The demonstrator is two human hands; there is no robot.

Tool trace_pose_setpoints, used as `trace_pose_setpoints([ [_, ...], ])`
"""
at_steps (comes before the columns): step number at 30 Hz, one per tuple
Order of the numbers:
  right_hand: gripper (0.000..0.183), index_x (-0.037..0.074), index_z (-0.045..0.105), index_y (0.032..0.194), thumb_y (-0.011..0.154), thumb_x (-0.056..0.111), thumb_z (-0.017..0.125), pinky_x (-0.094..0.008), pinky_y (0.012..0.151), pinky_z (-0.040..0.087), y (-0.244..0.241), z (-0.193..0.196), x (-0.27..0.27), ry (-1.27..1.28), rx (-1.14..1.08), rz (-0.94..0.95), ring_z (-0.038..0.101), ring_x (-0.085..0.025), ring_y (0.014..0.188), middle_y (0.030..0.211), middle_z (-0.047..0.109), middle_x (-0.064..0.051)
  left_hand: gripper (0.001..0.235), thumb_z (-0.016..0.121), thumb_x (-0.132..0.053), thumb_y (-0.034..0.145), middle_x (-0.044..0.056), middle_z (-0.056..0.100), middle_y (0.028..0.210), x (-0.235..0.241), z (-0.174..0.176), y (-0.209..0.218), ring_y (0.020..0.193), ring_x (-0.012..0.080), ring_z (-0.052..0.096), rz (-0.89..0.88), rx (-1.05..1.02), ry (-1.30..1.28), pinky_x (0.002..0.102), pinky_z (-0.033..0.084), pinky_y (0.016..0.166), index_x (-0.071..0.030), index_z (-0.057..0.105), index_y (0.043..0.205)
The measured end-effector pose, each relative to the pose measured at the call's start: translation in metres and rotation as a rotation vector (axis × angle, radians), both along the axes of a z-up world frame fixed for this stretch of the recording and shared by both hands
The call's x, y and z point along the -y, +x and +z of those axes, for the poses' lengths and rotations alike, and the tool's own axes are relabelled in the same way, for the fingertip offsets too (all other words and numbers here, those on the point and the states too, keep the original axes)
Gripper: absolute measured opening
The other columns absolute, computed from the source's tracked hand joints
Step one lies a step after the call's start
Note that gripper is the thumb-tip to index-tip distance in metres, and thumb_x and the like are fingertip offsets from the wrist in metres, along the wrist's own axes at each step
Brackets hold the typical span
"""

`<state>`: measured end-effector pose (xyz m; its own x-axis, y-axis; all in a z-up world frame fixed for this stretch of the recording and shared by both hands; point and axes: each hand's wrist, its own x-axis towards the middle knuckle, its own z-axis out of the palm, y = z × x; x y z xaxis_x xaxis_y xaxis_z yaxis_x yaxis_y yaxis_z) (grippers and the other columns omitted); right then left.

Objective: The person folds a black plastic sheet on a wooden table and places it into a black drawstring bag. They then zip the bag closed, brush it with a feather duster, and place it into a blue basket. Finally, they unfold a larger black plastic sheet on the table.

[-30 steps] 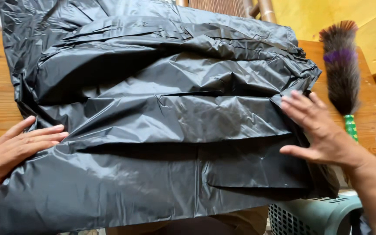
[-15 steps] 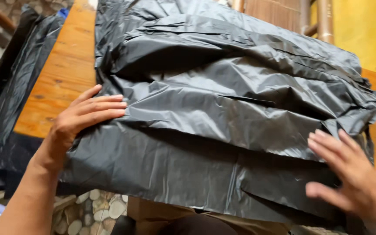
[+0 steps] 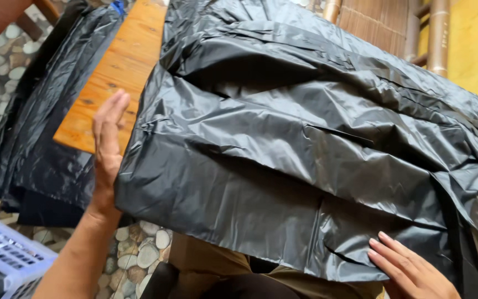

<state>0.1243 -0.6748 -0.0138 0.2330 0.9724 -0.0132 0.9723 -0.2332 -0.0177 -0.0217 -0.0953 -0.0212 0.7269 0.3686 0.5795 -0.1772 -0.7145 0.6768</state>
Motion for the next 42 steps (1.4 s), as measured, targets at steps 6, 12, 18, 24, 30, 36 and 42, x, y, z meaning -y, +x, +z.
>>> trace_pose_setpoints([
  [6, 0.063, 0.009, 0.045, 0.15, 0.089, 0.014, 0.059, -0.037, 0.122, 0.039, 0.012, -0.018, 0.013, 0.016, -0.215, -0.002, 0.039, -0.026, 0.154, 0.161, 0.046, -0.006, 0.039, 0.062, 0.001, 0.097, 0.006, 0.051, 0.111, 0.043, -0.013, -0.031, 0.099, 0.0133, 0.052, 0.397, 0.052, -0.661, 0.023, 0.044, 0.088, -0.005, 0.047, 0.133],
  [12, 0.068, 0.009, 0.042, 0.152, 0.091, 0.031, 0.061, -0.044, 0.123, 0.037, 0.015, -0.027, 0.018, 0.03, -0.163, 0.082, 0.035, -0.035, 0.156, 0.161, 0.043, -0.012, 0.066, 0.037, -0.064, 0.095, 0.017, 0.068, 0.109, 0.069, 0.035, -0.046, 0.1, 0.0292, 0.065, 0.335, 0.015, -1.606, 0.042, 0.053, 0.087, -0.007, 0.057, 0.121],
  [18, 0.064, 0.013, 0.042, 0.153, 0.092, 0.029, 0.055, -0.04, 0.118, 0.041, -0.003, -0.015, -0.003, 0.045, -0.021, 0.006, 0.039, -0.032, 0.154, 0.164, 0.038, -0.013, 0.037, 0.057, -0.024, 0.095, 0.021, 0.071, 0.12, 0.094, 0.018, -0.054, 0.109, 0.0343, 0.068, 0.26, -0.103, -1.905, 0.049, 0.054, 0.098, 0.0, 0.066, 0.121],
  [24, 0.092, 0.01, 0.047, 0.154, 0.091, 0.076, 0.032, -0.049, 0.119, 0.041, -0.032, -0.009, -0.034, 0.146, 0.422, -0.169, 0.05, -0.041, 0.147, 0.161, 0.047, -0.021, 0.021, 0.065, -0.007, 0.092, 0.019, 0.074, 0.114, 0.116, 0.027, -0.035, 0.105, 0.0277, 0.07, 0.427, -0.225, -1.968, 0.039, 0.056, 0.098, 0.006, 0.071, 0.107],
  [30, 0.084, 0.01, 0.065, 0.143, 0.064, 0.025, 0.041, -0.042, 0.116, 0.045, -0.048, -0.003, -0.04, 0.128, 0.533, -0.369, 0.065, -0.027, 0.136, 0.148, 0.067, -0.011, 0.023, 0.059, -0.007, 0.095, 0.02, 0.073, 0.118, 0.121, 0.047, -0.037, 0.107, 0.0292, 0.069, 0.394, -0.201, -1.986, 0.043, 0.056, 0.098, 0.005, 0.068, 0.113],
  [36, 0.065, 0.008, 0.066, 0.143, 0.083, 0.005, 0.041, -0.042, 0.115, 0.047, -0.058, 0.012, -0.06, 0.14, 0.59, -0.431, 0.067, -0.025, 0.135, 0.147, 0.069, -0.011, 0.028, 0.051, -0.01, 0.1, 0.014, 0.07, 0.125, 0.125, 0.075, -0.043, 0.113, 0.0256, 0.065, 0.383, -0.196, -2.016, 0.042, 0.052, 0.098, 0.001, 0.065, 0.122],
  [42, 0.065, 0.016, 0.062, 0.145, 0.083, 0.03, 0.043, -0.036, 0.111, 0.047, -0.057, 0.042, -0.065, 0.038, 0.372, -0.355, 0.068, -0.017, 0.129, 0.143, 0.069, 0.0, 0.042, 0.058, -0.013, 0.094, 0.018, 0.056, 0.136, 0.124, 0.108, -0.047, 0.125, 0.0293, 0.053, 0.105, -0.072, -1.751, 0.047, 0.042, 0.108, 0.004, 0.05, 0.131],
])
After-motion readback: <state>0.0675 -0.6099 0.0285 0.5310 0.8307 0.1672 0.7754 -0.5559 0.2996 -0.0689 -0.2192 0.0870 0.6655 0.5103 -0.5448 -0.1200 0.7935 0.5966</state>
